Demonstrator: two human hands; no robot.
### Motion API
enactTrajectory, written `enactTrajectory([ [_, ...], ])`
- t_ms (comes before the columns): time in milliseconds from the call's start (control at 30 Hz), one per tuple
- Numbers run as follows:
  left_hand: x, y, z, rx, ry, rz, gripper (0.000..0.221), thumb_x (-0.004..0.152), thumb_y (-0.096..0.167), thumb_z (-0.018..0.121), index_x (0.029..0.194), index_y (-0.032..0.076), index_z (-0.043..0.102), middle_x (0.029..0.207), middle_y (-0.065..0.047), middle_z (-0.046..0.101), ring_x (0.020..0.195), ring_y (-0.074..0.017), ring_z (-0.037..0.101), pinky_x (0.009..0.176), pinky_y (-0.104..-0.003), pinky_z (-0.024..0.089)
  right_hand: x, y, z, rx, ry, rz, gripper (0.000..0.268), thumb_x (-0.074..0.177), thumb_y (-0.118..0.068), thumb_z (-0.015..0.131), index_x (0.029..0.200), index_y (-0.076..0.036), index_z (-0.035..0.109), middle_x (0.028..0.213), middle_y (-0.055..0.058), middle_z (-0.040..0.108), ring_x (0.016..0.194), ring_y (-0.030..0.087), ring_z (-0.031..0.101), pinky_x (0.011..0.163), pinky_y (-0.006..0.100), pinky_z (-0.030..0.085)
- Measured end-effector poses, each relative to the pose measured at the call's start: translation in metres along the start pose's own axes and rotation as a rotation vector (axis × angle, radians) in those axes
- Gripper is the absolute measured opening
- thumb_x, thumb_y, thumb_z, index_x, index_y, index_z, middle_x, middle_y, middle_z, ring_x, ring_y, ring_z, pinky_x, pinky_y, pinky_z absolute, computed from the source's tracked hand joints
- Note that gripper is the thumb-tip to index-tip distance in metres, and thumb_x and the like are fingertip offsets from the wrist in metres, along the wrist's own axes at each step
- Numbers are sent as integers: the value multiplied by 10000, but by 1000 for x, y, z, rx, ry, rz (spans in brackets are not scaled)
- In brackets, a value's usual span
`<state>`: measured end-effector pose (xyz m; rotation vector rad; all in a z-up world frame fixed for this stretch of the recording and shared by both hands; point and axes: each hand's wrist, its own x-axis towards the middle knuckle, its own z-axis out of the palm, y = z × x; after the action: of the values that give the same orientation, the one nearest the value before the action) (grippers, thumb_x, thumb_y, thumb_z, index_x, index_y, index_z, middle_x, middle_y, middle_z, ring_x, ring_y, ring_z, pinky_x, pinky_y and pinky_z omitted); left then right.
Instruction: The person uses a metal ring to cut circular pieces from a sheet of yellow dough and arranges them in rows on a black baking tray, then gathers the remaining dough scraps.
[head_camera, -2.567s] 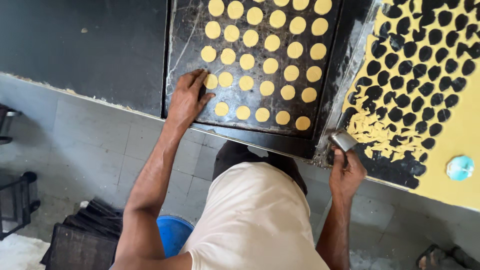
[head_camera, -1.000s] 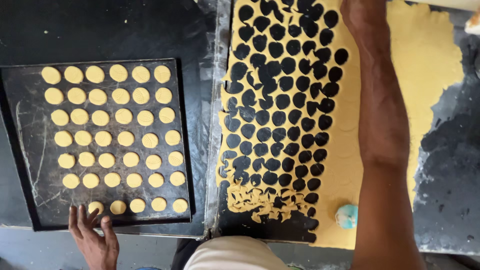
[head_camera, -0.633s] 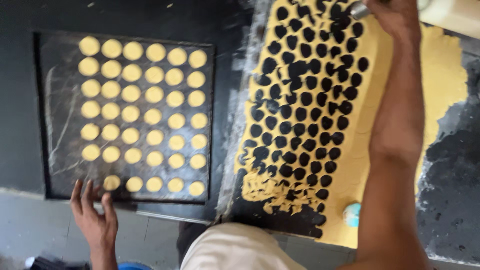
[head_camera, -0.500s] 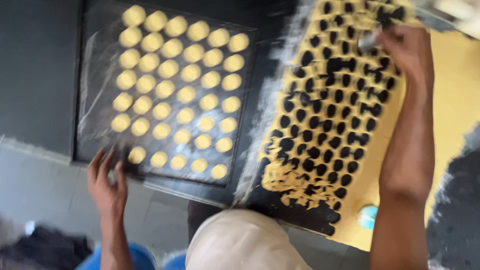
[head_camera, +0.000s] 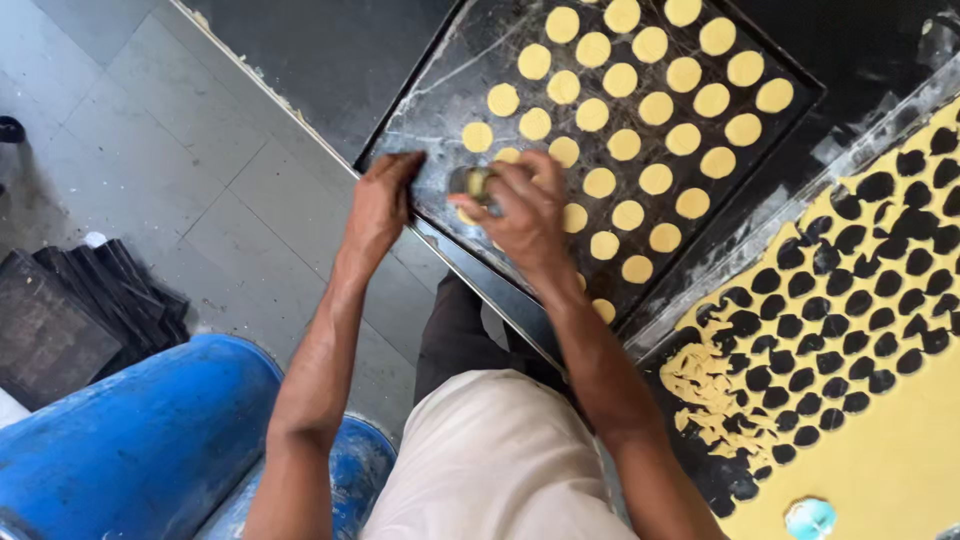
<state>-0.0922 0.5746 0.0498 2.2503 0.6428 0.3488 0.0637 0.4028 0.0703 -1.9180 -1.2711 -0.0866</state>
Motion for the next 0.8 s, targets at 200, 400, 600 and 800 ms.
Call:
enactTrajectory([
  [200, 23, 9, -2, 60, -163, 230, 466, 834, 23, 737, 1297, 11, 682, 1204, -203, 666, 1115, -416, 606, 976, -487, 490, 7, 15, -7, 34, 206, 172, 193, 819, -220, 910, 793, -102, 760, 813, -3, 704, 875, 221, 576, 806, 425, 473],
  [400, 9, 36, -4, 176, -209, 200, 414, 843, 121, 811, 1238, 48, 712, 1257, -161, 665, 1194, -397, 595, 1008, -476, 489, -84, 82, -137, 40, 195, 329, 219, 965, -195, 813, 955, 7, 727, 1009, 89, 712, 986, 287, 647, 848, 432, 532],
  [600, -12, 93, 17, 375, -154, 189, 340, 971, 142, 774, 1292, 47, 717, 1215, -194, 671, 1106, -403, 610, 955, -484, 514, -201, 139, -251, -141, 109, 792, 202, 991, -245, 706, 999, -73, 811, 1153, 116, 750, 756, 243, 698, 620, 363, 546],
  [800, -64, 175, 126, 237, -442, 240, 290, 904, 344, 740, 987, 67, 717, 890, -139, 729, 770, -351, 700, 655, -455, 553, -253, 273, -398, -447, 217, 664, 165, 1037, 37, 611, 1085, -55, 739, 1226, 159, 701, 1001, 269, 713, 818, 349, 644],
])
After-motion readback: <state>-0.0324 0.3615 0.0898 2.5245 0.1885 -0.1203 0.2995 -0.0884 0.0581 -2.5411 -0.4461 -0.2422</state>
